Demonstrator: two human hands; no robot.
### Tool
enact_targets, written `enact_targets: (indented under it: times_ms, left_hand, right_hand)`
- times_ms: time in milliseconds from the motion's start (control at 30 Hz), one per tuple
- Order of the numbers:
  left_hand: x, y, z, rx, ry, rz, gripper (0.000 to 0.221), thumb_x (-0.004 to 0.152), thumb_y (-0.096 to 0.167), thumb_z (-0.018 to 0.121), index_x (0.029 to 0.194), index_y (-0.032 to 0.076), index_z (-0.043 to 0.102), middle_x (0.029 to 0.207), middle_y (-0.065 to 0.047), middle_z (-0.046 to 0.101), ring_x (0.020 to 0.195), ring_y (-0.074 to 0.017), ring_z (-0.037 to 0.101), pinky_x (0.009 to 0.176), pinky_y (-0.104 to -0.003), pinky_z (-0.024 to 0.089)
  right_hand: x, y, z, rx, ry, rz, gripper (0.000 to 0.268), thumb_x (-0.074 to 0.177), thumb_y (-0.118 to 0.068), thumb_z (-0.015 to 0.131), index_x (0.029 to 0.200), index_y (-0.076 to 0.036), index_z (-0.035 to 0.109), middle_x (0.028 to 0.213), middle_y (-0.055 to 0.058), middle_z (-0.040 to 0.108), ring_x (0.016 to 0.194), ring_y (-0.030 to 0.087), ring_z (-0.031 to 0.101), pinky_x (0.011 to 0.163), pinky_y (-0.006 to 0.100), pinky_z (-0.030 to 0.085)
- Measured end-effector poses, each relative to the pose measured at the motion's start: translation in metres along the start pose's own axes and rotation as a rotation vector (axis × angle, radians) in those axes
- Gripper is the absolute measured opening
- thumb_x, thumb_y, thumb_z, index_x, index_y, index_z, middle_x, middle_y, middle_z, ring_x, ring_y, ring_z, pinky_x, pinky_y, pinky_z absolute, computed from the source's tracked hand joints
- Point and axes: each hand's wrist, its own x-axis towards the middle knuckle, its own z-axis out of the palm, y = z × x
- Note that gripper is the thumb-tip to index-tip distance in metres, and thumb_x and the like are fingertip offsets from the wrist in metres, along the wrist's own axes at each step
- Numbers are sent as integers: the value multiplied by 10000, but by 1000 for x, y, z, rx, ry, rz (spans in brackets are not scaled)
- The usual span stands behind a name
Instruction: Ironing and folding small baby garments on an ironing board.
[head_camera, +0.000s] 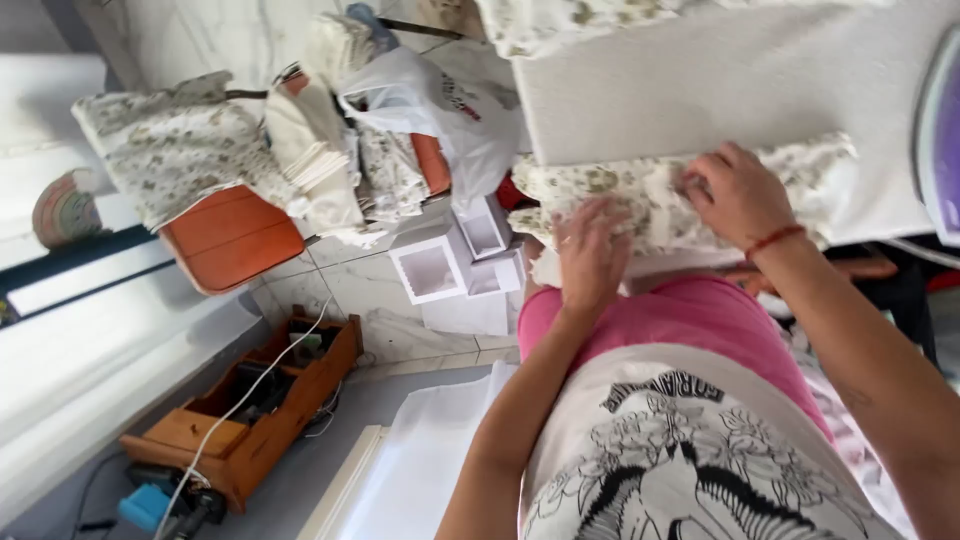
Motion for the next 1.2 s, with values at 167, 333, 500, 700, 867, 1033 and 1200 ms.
enact_targets:
  times_ms: [167,333,500,700,867,1033,1200]
  left_hand:
    - [-17,-68,-16,-613,334,-814,393,822,339,406,1117,82,442,1073,-88,494,975,-226,479,840,-327,373]
    - [-9,-120,24,-1300,90,-1496,564,750,517,476,1162,133,514,1154,-5,551,1070,-137,510,891,-255,417]
    - [-13,-126,17,-1904,264,-876,397,889,241,457,1202,-2,463,1195,-176,460,1038,-255,462,895,-349,393]
    - [-36,-75,-5,-804,438,-301,285,839,104,556,1109,19,531,1145,-44,539,1082,-122,507,1014,-215,360]
    - [-25,-4,-6,-202,389,74,163,862,72,518,1009,141,507,1231,-70,467,1187,-296,464,1065,-508,279]
    - [-25,-9,41,130,97,163,641,715,-104,536,1256,215,413,1458,-25,128,1381,-271,154,1118,-637,133]
    - [-21,-3,13,-98,39,220,514,790,233,555,1276,231,387,1456,-27,156,1387,-295,147,1137,-581,-12]
  right_hand:
    - [66,-95,-4,47,132,-319,72,800,-136,630,871,-132,646,828,24,587,780,181,545,738,341,443]
    - [144,-171,54,-561,-225,-525,482,801,-501,446,1106,-139,537,1047,45,601,1176,230,435,1047,558,48]
    - [173,-201,58,-513,-828,-189,433,791,-43,446,1213,-124,397,686,-1,642,798,223,636,1011,588,-34]
    - [142,-169,-20,459,-710,-248,490,718,-173,635,1187,-192,493,954,0,603,897,159,573,839,327,434]
    - [91,-76,-46,515,-480,-504,264,650,40,552,712,-194,658,1126,-81,518,1039,121,426,959,386,271]
    - [46,-11,-47,353,-386,-269,515,565,231,473,741,-185,720,1313,27,415,1266,270,292,977,473,309]
    - [-1,-17,-47,189,125,-318,265,899,-188,464,1050,8,560,1148,178,542,1073,301,478,960,408,372]
